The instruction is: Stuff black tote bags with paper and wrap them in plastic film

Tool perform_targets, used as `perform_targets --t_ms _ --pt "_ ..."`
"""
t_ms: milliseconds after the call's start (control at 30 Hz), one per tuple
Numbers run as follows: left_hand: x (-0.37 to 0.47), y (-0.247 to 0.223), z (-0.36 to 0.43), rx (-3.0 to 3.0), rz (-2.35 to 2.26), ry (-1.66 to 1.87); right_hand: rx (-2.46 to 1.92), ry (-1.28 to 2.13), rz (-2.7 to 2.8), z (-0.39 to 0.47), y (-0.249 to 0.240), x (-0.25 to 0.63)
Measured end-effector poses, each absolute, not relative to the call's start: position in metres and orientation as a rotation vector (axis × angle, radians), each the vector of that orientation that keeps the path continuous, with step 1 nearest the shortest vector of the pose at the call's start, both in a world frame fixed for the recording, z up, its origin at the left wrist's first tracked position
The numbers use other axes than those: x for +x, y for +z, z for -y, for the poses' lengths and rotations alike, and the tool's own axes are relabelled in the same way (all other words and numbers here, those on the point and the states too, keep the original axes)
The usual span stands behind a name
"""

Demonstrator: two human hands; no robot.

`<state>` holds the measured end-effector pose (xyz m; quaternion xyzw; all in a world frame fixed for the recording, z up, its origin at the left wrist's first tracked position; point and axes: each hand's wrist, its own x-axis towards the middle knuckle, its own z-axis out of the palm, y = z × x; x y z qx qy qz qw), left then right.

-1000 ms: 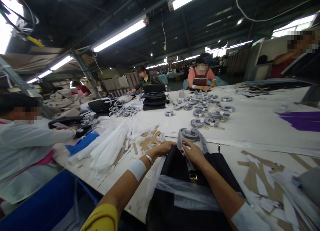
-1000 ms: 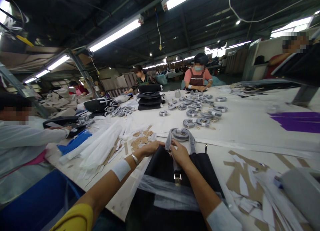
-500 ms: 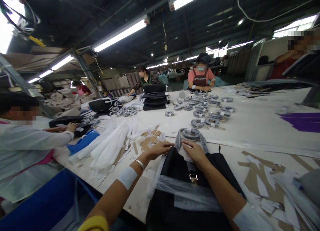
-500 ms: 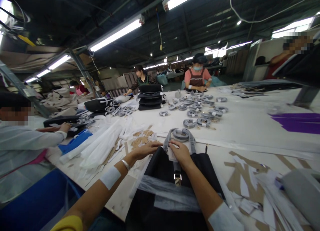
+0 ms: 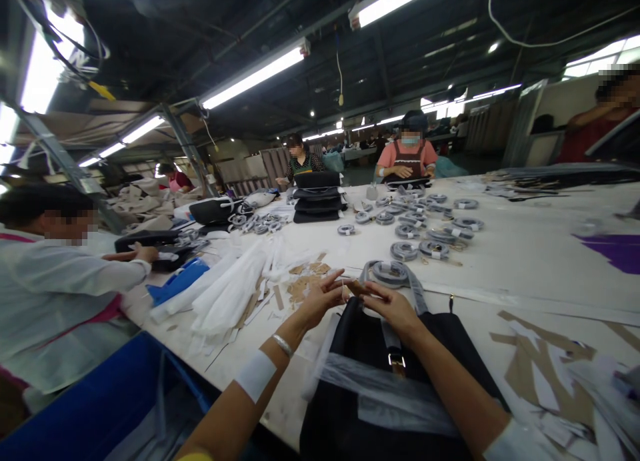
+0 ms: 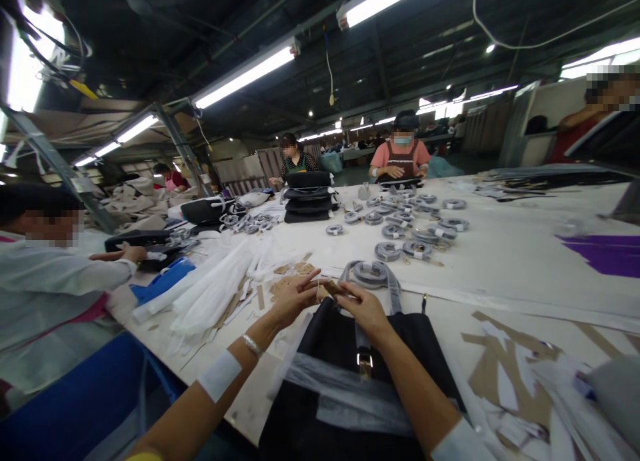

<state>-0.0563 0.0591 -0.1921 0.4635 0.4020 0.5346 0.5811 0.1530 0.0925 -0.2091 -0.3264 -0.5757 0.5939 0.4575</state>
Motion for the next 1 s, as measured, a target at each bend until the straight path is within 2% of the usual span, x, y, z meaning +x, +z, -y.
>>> perform_targets --t_ms 300,533,733,867,1000 --pt "-0.039 -0.177 -0.061 1.726 -1.269 1.212 -0.963 1.111 1.6 -0.09 -0.209 0.156" --pt "-0.031 -0.148 -0.061 1.871 -1.39 1.128 -0.985 1.026 1.627 -0.086 -0.203 0.154" --pt "-0.083 -0.127 -0.049 1.75 -1.659 1.247 -1.079 0.927 1.613 -0.091 -0.205 0.161" --pt "-0.116 -0.152 -0.021 1.616 -1.78 1.161 -1.097 0.917 1.607 -0.094 -0.207 0.162" --pt "-0.116 -0.198 0.007 1.586 -1.813 0.875 -1.102 0.909 1.631 -0.092 -0.205 0.162"
